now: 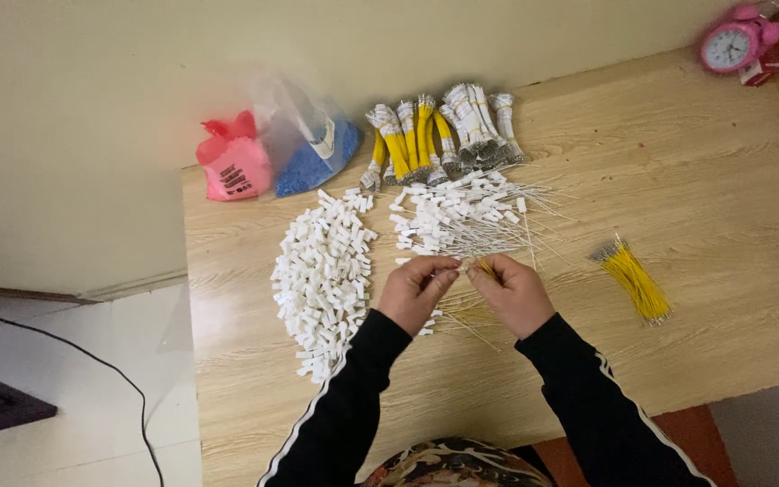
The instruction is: Assembling small white plastic components onto thin metal wires on a wooden table
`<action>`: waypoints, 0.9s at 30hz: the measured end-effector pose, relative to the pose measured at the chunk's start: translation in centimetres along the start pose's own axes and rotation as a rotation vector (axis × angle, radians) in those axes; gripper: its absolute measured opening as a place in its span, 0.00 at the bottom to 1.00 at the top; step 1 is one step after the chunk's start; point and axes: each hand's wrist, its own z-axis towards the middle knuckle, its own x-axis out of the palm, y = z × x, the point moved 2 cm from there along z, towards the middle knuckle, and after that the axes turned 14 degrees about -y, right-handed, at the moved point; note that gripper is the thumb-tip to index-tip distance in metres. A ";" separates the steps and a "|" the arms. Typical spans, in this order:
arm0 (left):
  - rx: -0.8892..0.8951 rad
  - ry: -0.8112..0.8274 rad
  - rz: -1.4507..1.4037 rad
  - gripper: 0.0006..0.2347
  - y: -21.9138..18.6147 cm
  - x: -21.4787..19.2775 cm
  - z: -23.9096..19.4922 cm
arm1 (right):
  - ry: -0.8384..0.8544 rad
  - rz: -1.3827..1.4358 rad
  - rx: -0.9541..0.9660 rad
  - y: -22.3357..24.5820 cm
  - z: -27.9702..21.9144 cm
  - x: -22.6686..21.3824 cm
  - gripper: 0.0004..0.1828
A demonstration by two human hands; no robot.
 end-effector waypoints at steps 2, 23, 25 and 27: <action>-0.045 -0.041 -0.102 0.06 -1.6 0.0 -0.8 | -0.001 -0.060 -0.033 1.6 -0.7 0.2 0.05; -0.491 -0.132 -0.528 0.09 0.8 -0.3 -1.7 | -0.058 -0.317 -0.402 5.4 -1.6 0.0 0.04; -0.518 -0.125 -0.557 0.09 1.5 -0.3 -1.6 | -0.055 -0.342 -0.422 5.7 -1.5 0.0 0.03; -0.547 -0.136 -0.615 0.09 1.5 -0.3 -1.7 | -0.048 -0.345 -0.426 5.9 -1.6 0.0 0.04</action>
